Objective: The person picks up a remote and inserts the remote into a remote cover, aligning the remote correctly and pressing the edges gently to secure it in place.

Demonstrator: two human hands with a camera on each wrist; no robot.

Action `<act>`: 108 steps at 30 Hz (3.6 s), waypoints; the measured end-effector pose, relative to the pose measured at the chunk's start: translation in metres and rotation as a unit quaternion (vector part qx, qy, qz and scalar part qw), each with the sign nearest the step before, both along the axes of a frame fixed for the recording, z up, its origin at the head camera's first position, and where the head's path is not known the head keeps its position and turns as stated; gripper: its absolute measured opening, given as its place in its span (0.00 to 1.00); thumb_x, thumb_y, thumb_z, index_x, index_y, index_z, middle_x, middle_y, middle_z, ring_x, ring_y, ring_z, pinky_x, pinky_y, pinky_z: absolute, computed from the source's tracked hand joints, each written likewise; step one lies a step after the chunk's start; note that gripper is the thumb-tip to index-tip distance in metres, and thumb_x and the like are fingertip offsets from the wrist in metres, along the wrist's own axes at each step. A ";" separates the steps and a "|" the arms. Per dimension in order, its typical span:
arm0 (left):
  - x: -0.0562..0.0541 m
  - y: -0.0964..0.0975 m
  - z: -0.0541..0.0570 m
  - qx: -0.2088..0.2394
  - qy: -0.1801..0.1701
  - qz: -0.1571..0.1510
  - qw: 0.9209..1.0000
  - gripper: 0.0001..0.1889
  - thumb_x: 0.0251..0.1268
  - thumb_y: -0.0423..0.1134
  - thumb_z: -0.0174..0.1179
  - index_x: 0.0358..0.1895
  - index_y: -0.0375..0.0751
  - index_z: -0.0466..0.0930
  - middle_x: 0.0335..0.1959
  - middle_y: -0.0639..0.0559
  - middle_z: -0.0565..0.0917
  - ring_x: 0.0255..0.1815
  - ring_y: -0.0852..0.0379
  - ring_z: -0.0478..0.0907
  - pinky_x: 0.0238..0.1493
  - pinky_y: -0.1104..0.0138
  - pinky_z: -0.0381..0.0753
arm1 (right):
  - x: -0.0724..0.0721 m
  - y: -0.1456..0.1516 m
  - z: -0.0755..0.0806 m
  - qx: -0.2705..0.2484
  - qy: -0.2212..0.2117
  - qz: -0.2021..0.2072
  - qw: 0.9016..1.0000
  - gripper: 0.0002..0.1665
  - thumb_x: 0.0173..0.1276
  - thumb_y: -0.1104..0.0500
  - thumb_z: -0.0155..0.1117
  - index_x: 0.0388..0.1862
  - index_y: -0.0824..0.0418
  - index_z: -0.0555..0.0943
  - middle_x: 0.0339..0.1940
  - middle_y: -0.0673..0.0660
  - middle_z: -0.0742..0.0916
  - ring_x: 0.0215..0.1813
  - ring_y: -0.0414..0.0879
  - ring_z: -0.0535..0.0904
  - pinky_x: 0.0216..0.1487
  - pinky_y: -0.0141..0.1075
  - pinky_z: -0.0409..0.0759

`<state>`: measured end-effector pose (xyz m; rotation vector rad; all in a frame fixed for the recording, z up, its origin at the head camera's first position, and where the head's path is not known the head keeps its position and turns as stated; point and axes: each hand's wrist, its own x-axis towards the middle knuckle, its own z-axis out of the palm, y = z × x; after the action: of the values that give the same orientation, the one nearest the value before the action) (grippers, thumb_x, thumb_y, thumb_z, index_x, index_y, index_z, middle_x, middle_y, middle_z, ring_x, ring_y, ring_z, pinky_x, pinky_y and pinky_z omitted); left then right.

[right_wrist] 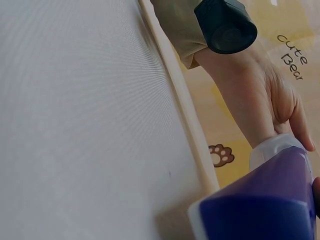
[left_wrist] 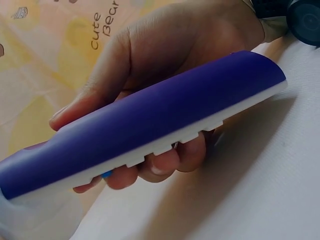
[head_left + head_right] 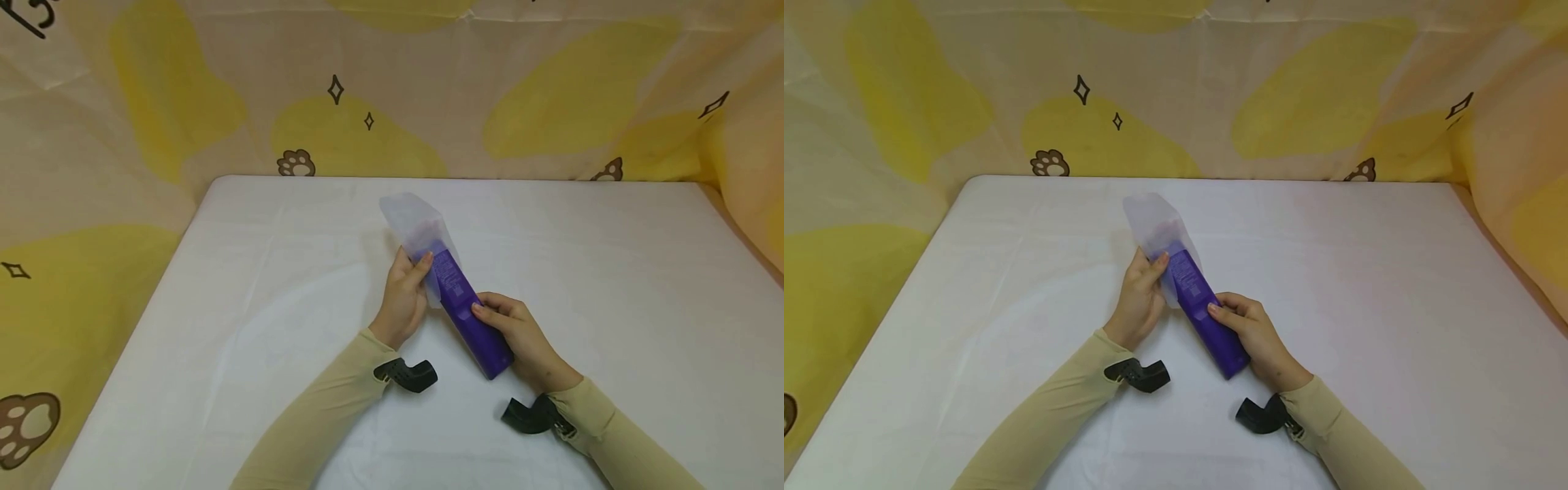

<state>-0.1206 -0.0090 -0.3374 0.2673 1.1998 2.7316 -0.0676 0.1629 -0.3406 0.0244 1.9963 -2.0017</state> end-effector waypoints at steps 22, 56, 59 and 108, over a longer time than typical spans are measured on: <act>-0.010 -0.014 0.009 0.030 0.004 -0.030 0.999 0.20 0.74 0.33 0.41 0.63 0.23 0.63 0.54 0.38 0.79 0.59 0.46 0.74 0.66 0.59 0.64 | -0.002 0.002 0.000 0.100 0.114 0.085 0.985 0.16 0.69 0.62 0.57 0.50 0.72 0.76 0.34 0.55 0.83 0.33 0.41 0.78 0.32 0.33 0.80; 0.001 0.002 0.000 0.031 -0.010 0.004 0.999 0.22 0.75 0.38 0.45 0.66 0.29 0.61 0.58 0.42 0.76 0.60 0.52 0.73 0.66 0.61 0.64 | 0.004 -0.008 -0.007 0.009 0.032 0.022 0.999 0.12 0.69 0.59 0.58 0.46 0.65 0.78 0.32 0.50 0.85 0.33 0.41 0.79 0.33 0.33 0.79; 0.000 0.000 0.001 0.033 -0.009 -0.009 0.999 0.22 0.76 0.36 0.41 0.66 0.28 0.60 0.62 0.38 0.73 0.62 0.49 0.71 0.66 0.61 0.64 | 0.004 -0.009 -0.007 0.014 0.037 0.016 0.999 0.13 0.69 0.59 0.58 0.47 0.67 0.77 0.32 0.50 0.85 0.33 0.41 0.79 0.34 0.33 0.80; -0.010 -0.011 -0.002 0.050 -0.049 -0.064 0.995 0.13 0.78 0.36 0.33 0.50 0.34 0.67 0.46 0.52 0.75 0.49 0.62 0.74 0.56 0.72 0.72 | 0.003 -0.008 -0.007 -0.015 0.057 -0.061 0.996 0.13 0.69 0.62 0.57 0.47 0.71 0.77 0.30 0.48 0.85 0.32 0.40 0.80 0.32 0.32 0.79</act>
<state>-0.1307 -0.0201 -0.3395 0.2107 0.9860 2.6633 -0.0650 0.1546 -0.3479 0.0274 2.0786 -2.1544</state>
